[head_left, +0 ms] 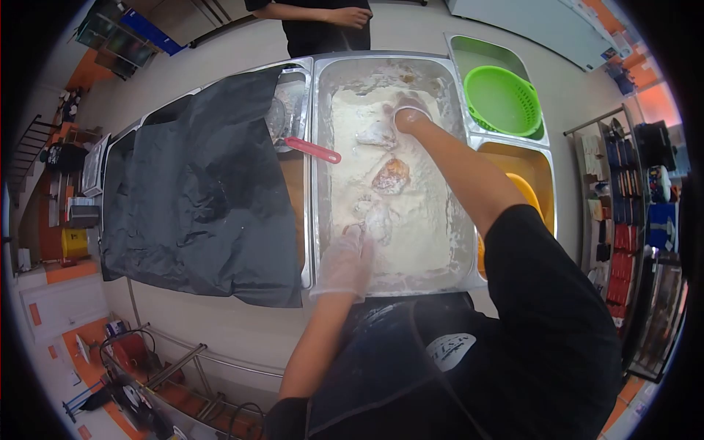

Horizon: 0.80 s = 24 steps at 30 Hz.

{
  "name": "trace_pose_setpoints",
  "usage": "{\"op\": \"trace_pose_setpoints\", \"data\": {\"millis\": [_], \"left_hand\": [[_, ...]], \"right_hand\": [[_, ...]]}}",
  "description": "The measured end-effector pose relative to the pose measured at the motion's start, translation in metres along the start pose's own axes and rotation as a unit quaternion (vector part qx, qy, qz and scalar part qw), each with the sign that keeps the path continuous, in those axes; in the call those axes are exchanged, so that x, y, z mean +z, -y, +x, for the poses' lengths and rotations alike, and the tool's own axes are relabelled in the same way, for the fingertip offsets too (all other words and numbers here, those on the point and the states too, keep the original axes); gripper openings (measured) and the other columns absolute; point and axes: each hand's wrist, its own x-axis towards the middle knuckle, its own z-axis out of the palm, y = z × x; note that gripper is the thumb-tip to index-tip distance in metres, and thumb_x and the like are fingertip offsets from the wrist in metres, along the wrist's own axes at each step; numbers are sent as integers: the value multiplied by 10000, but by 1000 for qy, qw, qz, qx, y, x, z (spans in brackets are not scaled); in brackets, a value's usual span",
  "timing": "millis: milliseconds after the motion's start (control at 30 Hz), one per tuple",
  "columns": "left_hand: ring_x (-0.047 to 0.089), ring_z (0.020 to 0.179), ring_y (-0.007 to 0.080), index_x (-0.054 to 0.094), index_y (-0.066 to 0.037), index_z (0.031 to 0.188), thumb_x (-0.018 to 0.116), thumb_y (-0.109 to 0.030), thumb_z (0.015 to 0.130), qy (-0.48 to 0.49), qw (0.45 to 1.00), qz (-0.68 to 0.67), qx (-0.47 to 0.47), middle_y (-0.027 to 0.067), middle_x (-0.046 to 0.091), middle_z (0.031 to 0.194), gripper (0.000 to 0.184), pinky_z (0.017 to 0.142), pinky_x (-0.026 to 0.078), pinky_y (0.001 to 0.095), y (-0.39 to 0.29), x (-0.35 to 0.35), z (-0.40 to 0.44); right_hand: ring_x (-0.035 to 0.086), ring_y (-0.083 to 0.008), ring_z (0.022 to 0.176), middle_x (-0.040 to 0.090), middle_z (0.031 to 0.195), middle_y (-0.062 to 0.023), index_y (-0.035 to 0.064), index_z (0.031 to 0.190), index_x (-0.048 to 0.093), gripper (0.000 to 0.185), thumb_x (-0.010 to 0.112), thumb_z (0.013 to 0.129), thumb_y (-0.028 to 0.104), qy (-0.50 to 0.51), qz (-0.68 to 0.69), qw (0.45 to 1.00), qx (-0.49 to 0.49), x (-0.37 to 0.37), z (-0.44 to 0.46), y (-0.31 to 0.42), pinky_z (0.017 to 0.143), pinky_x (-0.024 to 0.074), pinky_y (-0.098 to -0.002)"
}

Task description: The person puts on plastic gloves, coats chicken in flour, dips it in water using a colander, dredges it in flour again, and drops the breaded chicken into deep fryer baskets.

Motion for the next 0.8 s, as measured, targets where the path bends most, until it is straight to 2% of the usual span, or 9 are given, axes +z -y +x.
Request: {"op": "trace_pose_setpoints", "data": {"millis": [67, 167, 300, 400, 533, 633, 733, 767, 800], "left_hand": [[615, 1088, 399, 596, 42, 1217, 516, -289, 983, -71, 995, 1, 66, 273, 636, 1152, 413, 954, 479, 456, 11, 12, -1], [641, 1012, 379, 633, 28, 1152, 558, -188, 953, -189, 964, -50, 180, 252, 656, 1068, 303, 896, 512, 433, 34, 40, 0], [643, 951, 384, 653, 11, 1119, 580, -136, 930, -233, 961, -74, 130, 235, 654, 1030, 250, 860, 522, 419, 22, 35, -8], [632, 965, 393, 647, 8, 1124, 565, -192, 946, -238, 962, -83, 105, 235, 644, 1048, 281, 875, 510, 439, 19, 33, -9], [606, 1013, 412, 617, 36, 1159, 520, -232, 955, -223, 967, -75, 100, 266, 626, 1088, 351, 912, 477, 470, 16, 25, -12], [559, 1120, 423, 576, 48, 1227, 476, -277, 966, -200, 975, -71, 67, 303, 585, 1177, 429, 981, 433, 480, 14, 17, -8], [514, 1225, 410, 534, 54, 1289, 464, -295, 968, -174, 982, -63, 24, 319, 542, 1259, 479, 1036, 404, 473, 26, 30, 23], [501, 1252, 404, 520, 58, 1305, 465, -292, 965, -166, 984, -58, 11, 322, 530, 1279, 491, 1048, 399, 470, 28, 34, 37], [496, 1267, 380, 517, 64, 1307, 466, -287, 963, -35, 999, -10, -19, 306, 526, 1304, 493, 1056, 393, 446, 10, 14, 45]], "right_hand": [[467, -346, 1316, 475, 1439, -194, 71, 1339, 522, 569, 473, 950, 484, 23, 84, 996, 15, 27, 23, 12, 1124, 351, -452], [459, -346, 1320, 518, 1390, -191, 99, 1324, 543, 532, 451, 952, 467, 38, 4, 995, -94, 31, 1, 54, 1120, 360, -449], [480, -330, 1300, 560, 1322, -208, 87, 1285, 572, 500, 416, 963, 437, 190, -34, 927, -321, 80, -12, 58, 1091, 390, -447], [636, -412, 1026, 651, 1057, -281, -100, 1020, 637, 599, 446, 963, 465, 323, 54, 915, -237, 13, -91, 80, 949, 484, -463], [637, -399, 1024, 673, 1077, -222, -15, 1059, 661, 465, 501, 942, 406, 334, 52, 901, -271, 25, -168, 80, 906, 490, -471], [654, -386, 992, 693, 1031, -199, 18, 1032, 686, 360, 528, 911, 319, 386, -4, 805, -450, 7, -192, 68, 878, 505, -456], [661, -370, 952, 691, 1005, -205, 69, 1016, 701, 290, 503, 909, 251, 277, -157, 886, -336, -17, -176, 62, 852, 509, -443], [658, -371, 948, 688, 1019, -209, 60, 1023, 698, 311, 486, 920, 263, 217, -71, 946, -230, -22, -169, 51, 861, 505, -446], [655, -372, 943, 686, 1033, -214, 51, 1029, 695, 332, 469, 931, 274, 151, 16, 981, -118, -25, -163, 39, 871, 501, -449]]}}
